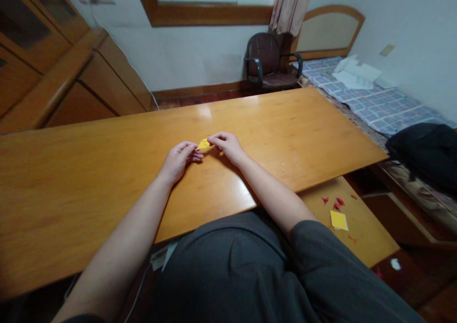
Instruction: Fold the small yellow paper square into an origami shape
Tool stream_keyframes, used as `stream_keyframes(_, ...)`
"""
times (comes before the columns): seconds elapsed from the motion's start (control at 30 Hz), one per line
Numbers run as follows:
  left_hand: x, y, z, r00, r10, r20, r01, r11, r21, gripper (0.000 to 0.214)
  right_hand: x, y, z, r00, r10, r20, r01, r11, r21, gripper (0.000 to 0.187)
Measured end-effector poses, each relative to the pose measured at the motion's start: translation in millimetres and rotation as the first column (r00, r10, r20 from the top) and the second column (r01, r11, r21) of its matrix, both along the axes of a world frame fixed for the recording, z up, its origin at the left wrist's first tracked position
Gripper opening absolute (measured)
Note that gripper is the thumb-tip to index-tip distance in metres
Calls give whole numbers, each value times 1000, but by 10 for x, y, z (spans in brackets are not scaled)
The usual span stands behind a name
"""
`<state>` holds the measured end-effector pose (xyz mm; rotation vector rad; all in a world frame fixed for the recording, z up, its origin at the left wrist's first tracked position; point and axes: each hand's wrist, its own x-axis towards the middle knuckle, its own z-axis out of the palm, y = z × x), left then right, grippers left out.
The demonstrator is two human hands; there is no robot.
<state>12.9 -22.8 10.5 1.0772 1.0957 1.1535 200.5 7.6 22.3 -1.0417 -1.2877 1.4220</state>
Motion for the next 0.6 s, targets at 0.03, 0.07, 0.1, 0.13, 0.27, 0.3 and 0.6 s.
stream_keyframes(0.03, -1, -11, 3, 1000, -13, -12, 13, 1000, 8, 30, 0, 2, -6, 1000, 1, -7, -1, 1000, 4, 34)
stream_keyframes(0.07, -2, -22, 5, 999, -24, -23, 25, 1000, 16, 30, 1, 4, -12, 1000, 2, -15, -1, 1000, 9, 33)
stream_keyframes(0.1, -3, -31, 8, 999, -33, -34, 33, 999, 24, 31, 3, 6, -18, 1000, 2, -22, -1, 1000, 14, 33)
stream_keyframes(0.13, -3, -39, 11, 998, -38, -45, 39, 999, 30, 31, 4, 8, -21, 1000, 1, -30, -1, 1000, 17, 33)
stream_keyframes(0.27, -1, -52, 15, 996, -25, -85, 28, 999, 38, 34, 11, 8, -8, 999, 2, -44, -2, 1000, 0, 33)
stream_keyframes(0.3, 0, -51, 14, 995, -18, -94, 22, 999, 40, 35, 12, 4, 1, 999, 3, -43, -3, 1000, -7, 33)
stream_keyframes(0.6, -22, -33, -7, 995, 93, -38, -88, 989, 118, 36, 1, -29, 10, 997, 65, -30, -66, 997, -28, 35)
